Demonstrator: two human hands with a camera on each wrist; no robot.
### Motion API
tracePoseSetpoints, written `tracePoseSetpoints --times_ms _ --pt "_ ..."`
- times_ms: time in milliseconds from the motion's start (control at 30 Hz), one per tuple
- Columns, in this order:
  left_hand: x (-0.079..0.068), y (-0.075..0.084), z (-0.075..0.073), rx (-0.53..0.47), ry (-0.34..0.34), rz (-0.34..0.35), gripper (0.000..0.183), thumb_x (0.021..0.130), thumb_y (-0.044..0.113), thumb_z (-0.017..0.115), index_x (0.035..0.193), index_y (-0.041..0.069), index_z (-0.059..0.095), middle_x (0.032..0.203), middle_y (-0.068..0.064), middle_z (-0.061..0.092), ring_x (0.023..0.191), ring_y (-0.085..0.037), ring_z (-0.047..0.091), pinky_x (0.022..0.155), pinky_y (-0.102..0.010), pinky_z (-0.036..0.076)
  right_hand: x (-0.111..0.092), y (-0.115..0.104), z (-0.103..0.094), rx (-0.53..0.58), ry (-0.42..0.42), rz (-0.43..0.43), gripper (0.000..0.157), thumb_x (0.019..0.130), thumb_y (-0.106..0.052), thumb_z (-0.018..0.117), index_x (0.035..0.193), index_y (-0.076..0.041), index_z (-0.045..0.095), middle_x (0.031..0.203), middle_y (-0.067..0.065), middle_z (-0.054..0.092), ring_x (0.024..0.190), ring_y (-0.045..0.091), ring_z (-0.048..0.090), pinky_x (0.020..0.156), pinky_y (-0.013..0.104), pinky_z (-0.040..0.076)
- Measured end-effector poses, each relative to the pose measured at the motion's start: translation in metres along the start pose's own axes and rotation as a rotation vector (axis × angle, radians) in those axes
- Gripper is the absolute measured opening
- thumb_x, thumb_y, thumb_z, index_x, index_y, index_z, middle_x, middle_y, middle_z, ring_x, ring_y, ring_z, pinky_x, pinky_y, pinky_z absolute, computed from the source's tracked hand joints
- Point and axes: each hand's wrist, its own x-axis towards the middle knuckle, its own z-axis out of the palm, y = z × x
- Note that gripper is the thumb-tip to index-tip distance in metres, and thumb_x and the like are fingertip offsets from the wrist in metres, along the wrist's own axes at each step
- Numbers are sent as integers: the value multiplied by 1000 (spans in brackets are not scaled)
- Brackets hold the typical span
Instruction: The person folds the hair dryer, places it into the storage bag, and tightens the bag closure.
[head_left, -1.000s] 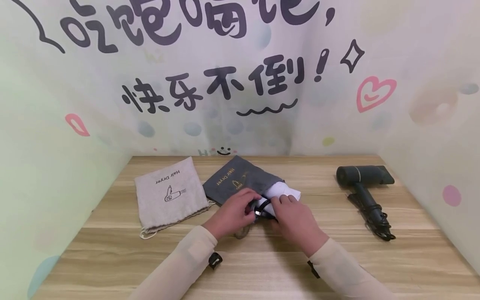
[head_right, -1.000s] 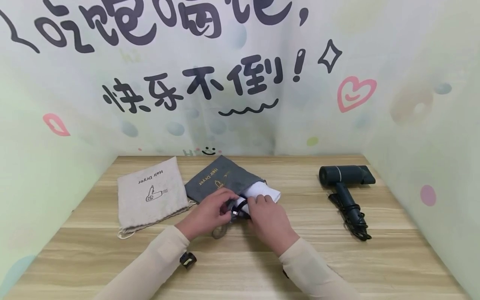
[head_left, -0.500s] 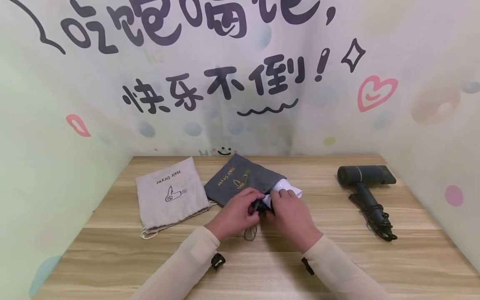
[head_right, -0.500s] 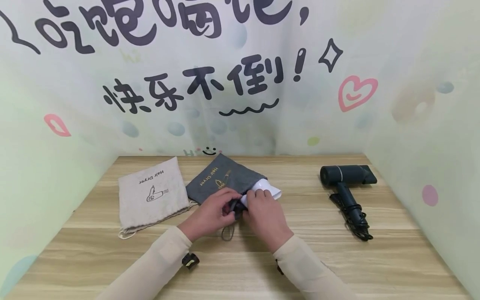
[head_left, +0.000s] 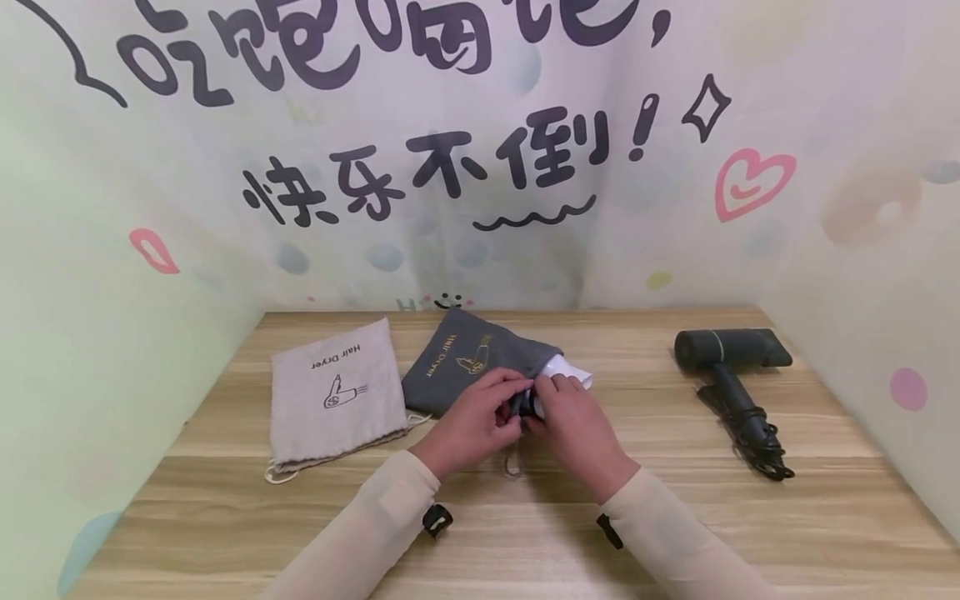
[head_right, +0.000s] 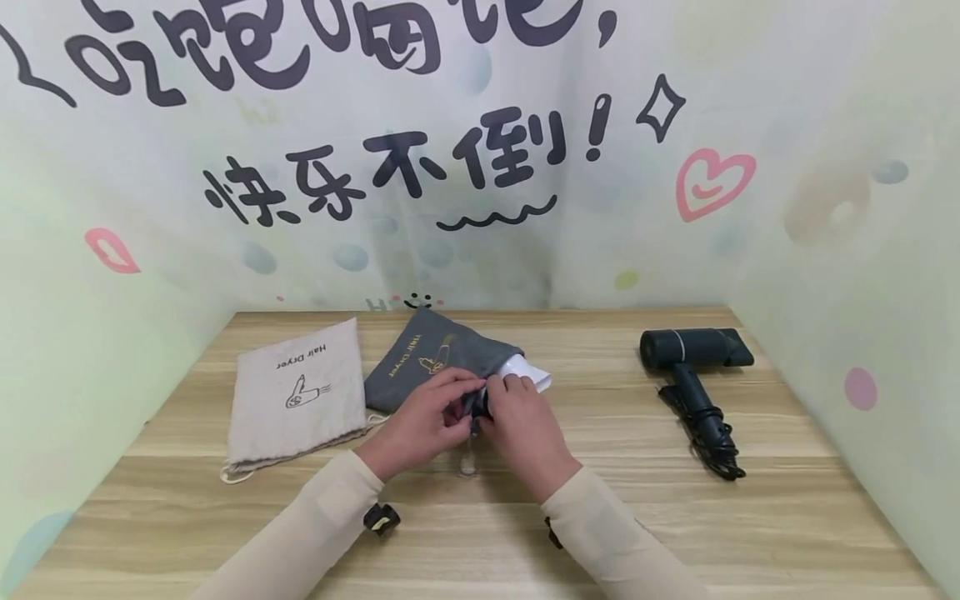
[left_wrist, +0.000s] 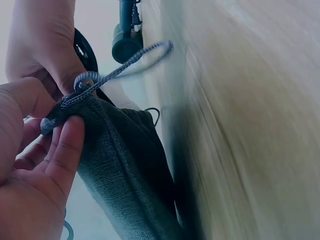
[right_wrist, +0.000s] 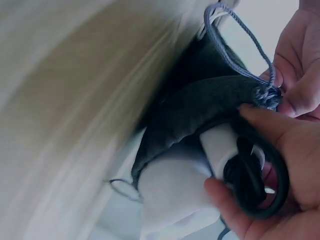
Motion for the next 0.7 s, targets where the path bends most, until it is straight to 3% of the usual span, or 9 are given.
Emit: tracePoseSetpoints --times_ms 200,333,433,533,700 --pt "-3 -7 2 18 -50 -52 47 79 4 60 125 5 55 121 3 47 76 -6 49 65 -17 44 -4 14 -4 167 -140 -17 19 77 -19 73 81 -9 57 77 -2 52 65 10 47 59 25 43" --pt "-7 -11 5 36 -110 -75 44 77 5 60 120 7 56 115 4 49 75 -5 50 64 -16 44 1 34 -9 192 -131 20 10 78 -15 66 85 -11 60 83 -1 57 71 13 53 64 30 46" --pt "-8 -12 7 41 -150 -82 37 77 8 62 113 9 55 103 3 51 74 -6 51 65 -17 44 9 50 -6 189 -123 61 25 77 -11 62 102 -7 60 103 7 58 92 23 55 79 38 46" --pt "-7 -12 8 47 -194 -98 37 79 14 64 114 10 52 99 2 51 75 -7 51 66 -16 43 16 61 1 238 -222 30 48 78 -6 57 125 -2 50 129 16 47 117 31 45 95 45 38" --pt "-8 -11 8 46 -229 -98 46 82 18 64 124 8 50 108 2 50 77 -8 52 67 -16 43 21 62 11 319 -373 4 58 83 -6 52 138 -4 37 140 15 38 122 27 43 96 43 38"
